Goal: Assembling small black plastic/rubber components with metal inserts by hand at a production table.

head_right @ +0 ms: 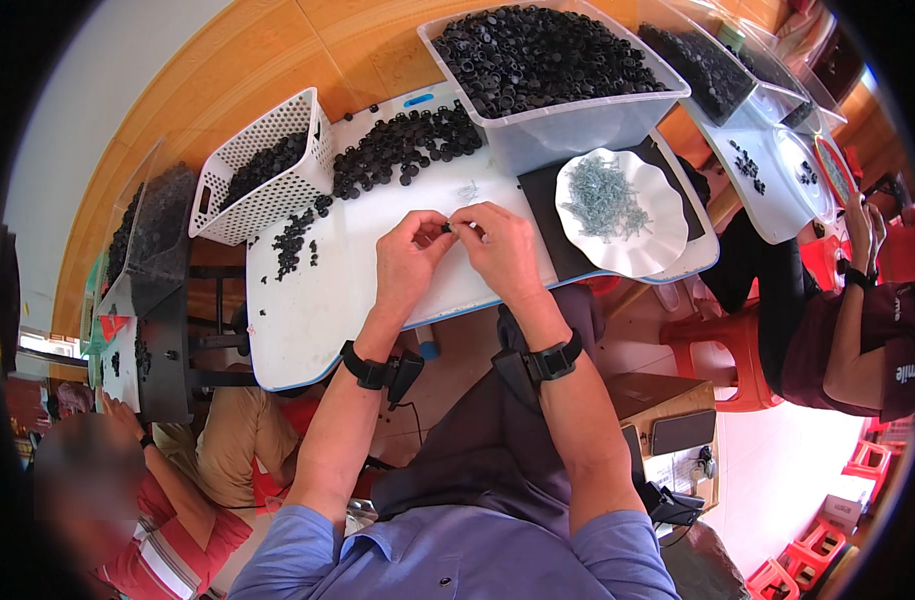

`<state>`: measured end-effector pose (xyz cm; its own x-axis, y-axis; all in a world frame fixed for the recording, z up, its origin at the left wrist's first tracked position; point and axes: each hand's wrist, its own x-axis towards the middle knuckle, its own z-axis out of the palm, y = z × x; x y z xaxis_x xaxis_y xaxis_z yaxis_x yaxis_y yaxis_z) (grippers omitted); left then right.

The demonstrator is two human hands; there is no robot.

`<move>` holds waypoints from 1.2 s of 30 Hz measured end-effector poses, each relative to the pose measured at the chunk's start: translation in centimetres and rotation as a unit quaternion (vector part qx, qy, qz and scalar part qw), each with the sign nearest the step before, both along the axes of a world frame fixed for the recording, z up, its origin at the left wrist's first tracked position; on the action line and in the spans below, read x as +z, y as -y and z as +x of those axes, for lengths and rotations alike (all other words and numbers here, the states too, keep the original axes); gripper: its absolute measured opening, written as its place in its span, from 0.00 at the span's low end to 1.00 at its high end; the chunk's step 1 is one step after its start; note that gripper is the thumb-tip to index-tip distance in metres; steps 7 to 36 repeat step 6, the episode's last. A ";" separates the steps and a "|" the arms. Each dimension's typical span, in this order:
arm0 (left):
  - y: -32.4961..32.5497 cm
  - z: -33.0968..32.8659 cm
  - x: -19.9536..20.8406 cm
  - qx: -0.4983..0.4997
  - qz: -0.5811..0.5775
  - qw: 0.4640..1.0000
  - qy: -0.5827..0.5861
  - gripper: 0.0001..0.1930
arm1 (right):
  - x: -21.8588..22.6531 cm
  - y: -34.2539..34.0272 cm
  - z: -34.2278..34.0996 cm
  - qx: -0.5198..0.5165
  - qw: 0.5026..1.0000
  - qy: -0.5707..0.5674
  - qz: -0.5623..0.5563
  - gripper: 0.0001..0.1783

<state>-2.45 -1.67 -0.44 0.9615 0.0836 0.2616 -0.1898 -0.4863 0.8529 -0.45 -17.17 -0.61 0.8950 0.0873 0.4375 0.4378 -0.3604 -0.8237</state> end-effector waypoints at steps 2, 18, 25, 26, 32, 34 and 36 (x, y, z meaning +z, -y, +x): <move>-0.1 0.0 0.0 0.000 -0.003 1.000 0.002 0.14 | 0.0 -0.1 0.0 0.012 1.000 0.001 -0.008 0.06; -0.2 -0.1 -0.2 -0.002 -0.009 1.000 0.009 0.16 | 0.5 -0.1 -0.2 0.021 0.999 -0.027 0.021 0.07; -0.2 -0.1 -0.2 -0.002 -0.009 1.000 0.009 0.16 | 0.5 -0.1 -0.2 0.021 0.999 -0.027 0.021 0.07; -0.2 -0.1 -0.2 -0.002 -0.009 1.000 0.009 0.16 | 0.5 -0.1 -0.2 0.021 0.999 -0.027 0.021 0.07; -0.2 -0.1 -0.2 -0.002 -0.009 1.000 0.009 0.16 | 0.5 -0.1 -0.2 0.021 0.999 -0.027 0.021 0.07; -0.2 -0.1 -0.2 -0.002 -0.009 1.000 0.009 0.16 | 0.5 -0.1 -0.2 0.021 0.999 -0.027 0.021 0.07; -0.2 -0.1 -0.2 -0.002 -0.009 1.000 0.009 0.16 | 0.5 -0.1 -0.2 0.021 0.999 -0.027 0.021 0.07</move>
